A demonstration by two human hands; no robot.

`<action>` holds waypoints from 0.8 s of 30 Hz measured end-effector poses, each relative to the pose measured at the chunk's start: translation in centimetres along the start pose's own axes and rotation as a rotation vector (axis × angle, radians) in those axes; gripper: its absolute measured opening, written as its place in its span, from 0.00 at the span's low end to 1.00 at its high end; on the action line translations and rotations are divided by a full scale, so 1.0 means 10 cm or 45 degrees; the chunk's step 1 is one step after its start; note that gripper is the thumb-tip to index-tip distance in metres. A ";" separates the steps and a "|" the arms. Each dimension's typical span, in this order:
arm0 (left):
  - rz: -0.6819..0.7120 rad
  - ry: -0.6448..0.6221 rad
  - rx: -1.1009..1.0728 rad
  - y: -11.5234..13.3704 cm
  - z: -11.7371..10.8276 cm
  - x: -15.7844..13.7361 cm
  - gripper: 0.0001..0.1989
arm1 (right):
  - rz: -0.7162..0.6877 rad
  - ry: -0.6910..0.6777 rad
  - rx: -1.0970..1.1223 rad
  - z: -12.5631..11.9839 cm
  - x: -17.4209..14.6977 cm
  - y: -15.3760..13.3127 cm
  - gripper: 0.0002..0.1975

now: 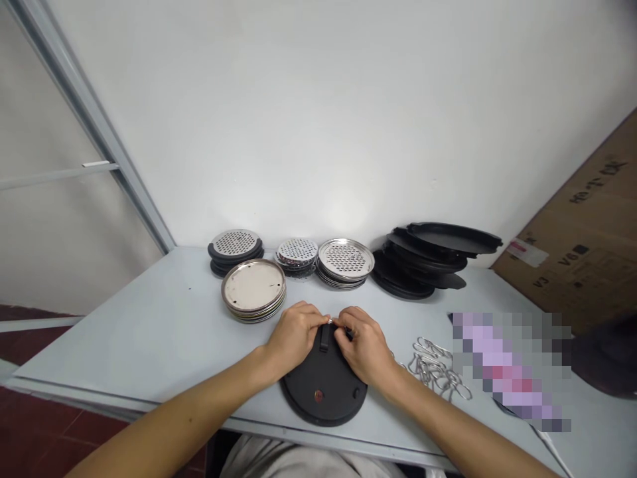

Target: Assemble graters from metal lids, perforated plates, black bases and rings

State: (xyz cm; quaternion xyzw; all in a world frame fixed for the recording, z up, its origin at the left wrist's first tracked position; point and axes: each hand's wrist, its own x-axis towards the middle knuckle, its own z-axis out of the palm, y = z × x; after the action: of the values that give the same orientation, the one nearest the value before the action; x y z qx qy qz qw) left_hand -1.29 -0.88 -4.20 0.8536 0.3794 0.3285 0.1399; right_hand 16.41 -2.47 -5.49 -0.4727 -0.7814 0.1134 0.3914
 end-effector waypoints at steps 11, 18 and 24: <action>-0.030 -0.003 0.005 0.02 -0.01 0.02 0.16 | 0.032 -0.023 -0.012 0.00 0.00 -0.01 0.10; -0.081 0.005 0.007 0.03 -0.03 0.01 0.14 | 0.132 -0.015 -0.017 -0.03 0.00 -0.03 0.08; -0.143 0.036 -0.060 0.02 -0.06 0.06 0.15 | 0.266 -0.049 0.213 -0.10 0.09 0.06 0.12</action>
State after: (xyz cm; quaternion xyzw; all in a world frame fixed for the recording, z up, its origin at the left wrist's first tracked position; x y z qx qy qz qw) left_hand -1.32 -0.56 -3.37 0.8228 0.4206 0.3410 0.1728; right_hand 17.29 -1.57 -4.69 -0.5151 -0.7230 0.2272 0.4004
